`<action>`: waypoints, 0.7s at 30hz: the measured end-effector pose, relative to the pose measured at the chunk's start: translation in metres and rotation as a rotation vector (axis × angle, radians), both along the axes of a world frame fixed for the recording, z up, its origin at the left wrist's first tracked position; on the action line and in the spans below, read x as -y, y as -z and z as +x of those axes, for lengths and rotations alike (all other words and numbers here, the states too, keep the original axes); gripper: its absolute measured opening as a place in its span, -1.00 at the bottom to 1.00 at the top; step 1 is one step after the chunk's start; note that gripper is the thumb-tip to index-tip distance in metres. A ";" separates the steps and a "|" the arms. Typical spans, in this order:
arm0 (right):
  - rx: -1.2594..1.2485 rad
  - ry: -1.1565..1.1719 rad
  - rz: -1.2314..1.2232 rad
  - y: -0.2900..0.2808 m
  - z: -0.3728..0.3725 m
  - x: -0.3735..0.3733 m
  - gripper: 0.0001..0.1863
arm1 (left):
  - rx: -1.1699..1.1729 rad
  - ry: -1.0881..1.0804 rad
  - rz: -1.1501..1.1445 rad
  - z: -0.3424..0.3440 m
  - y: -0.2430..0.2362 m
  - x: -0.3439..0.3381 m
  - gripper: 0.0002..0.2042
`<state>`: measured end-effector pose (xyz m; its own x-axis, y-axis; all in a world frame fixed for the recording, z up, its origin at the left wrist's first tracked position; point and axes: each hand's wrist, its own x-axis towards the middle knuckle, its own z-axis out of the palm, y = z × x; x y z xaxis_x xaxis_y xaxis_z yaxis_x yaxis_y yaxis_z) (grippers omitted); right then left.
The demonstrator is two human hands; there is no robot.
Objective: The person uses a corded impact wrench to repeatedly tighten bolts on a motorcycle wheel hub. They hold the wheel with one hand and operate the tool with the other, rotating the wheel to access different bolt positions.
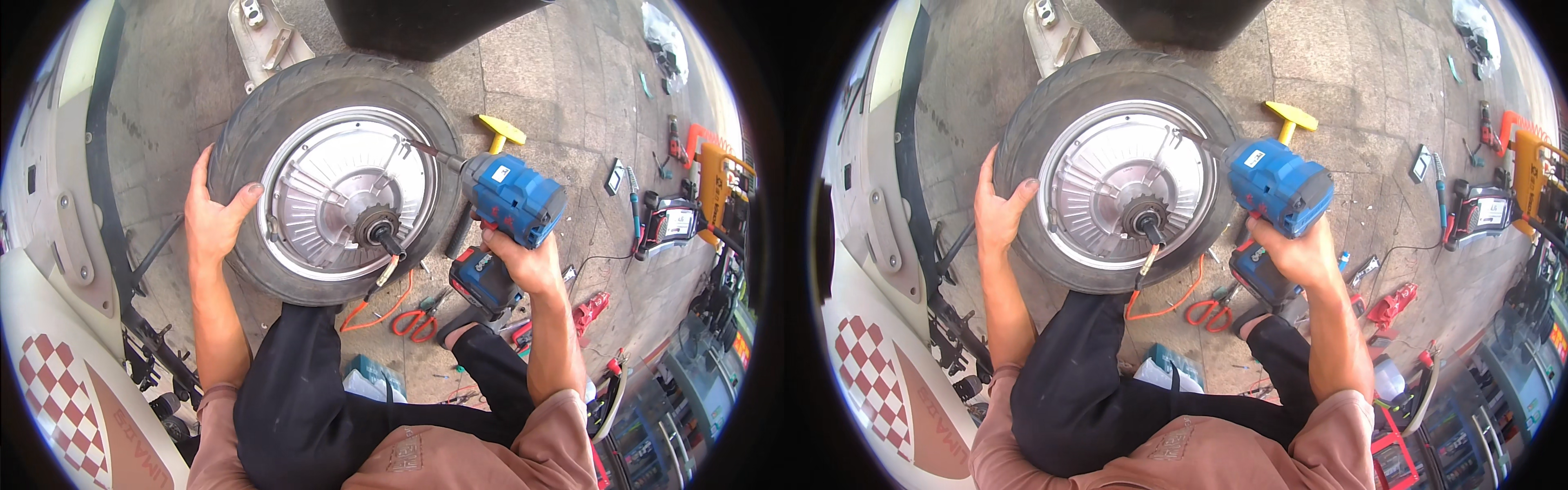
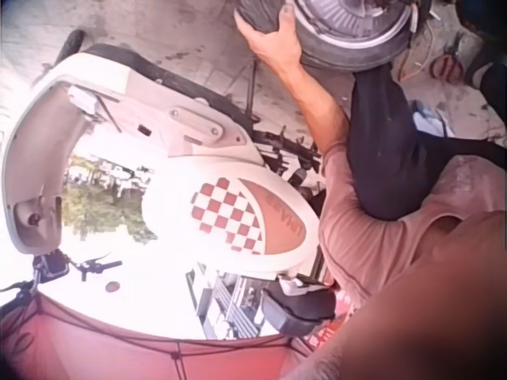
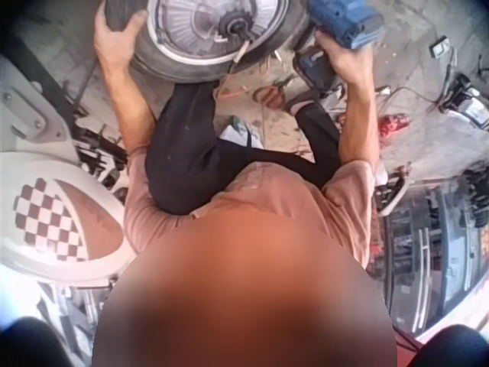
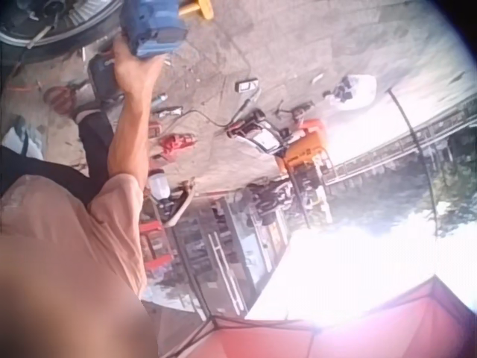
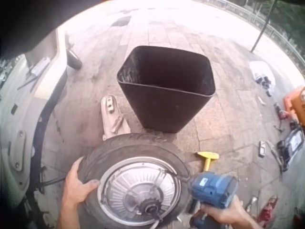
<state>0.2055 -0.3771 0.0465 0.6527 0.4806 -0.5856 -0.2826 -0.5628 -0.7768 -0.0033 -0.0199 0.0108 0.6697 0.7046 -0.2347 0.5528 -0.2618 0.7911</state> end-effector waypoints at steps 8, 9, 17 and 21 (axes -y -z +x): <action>-0.001 0.004 -0.001 0.008 0.003 0.001 -0.69 | 0.013 -0.011 -0.035 -0.001 -0.001 0.001 -0.12; -0.014 0.009 -0.008 0.008 0.003 0.000 -0.64 | 0.003 -0.012 -0.028 -0.001 -0.001 0.001 -0.12; 0.103 -0.152 -0.121 -0.017 0.019 -0.011 -0.62 | 0.006 -0.009 -0.033 0.000 -0.002 0.001 -0.11; 0.251 -0.325 -0.132 -0.026 0.043 -0.017 -0.61 | 0.024 -0.007 -0.049 0.000 0.000 0.000 -0.12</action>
<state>0.2485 -0.3601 0.0721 0.6094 0.6163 -0.4987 0.1142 -0.6907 -0.7141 -0.0030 -0.0201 0.0111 0.6703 0.6975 -0.2535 0.5355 -0.2181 0.8159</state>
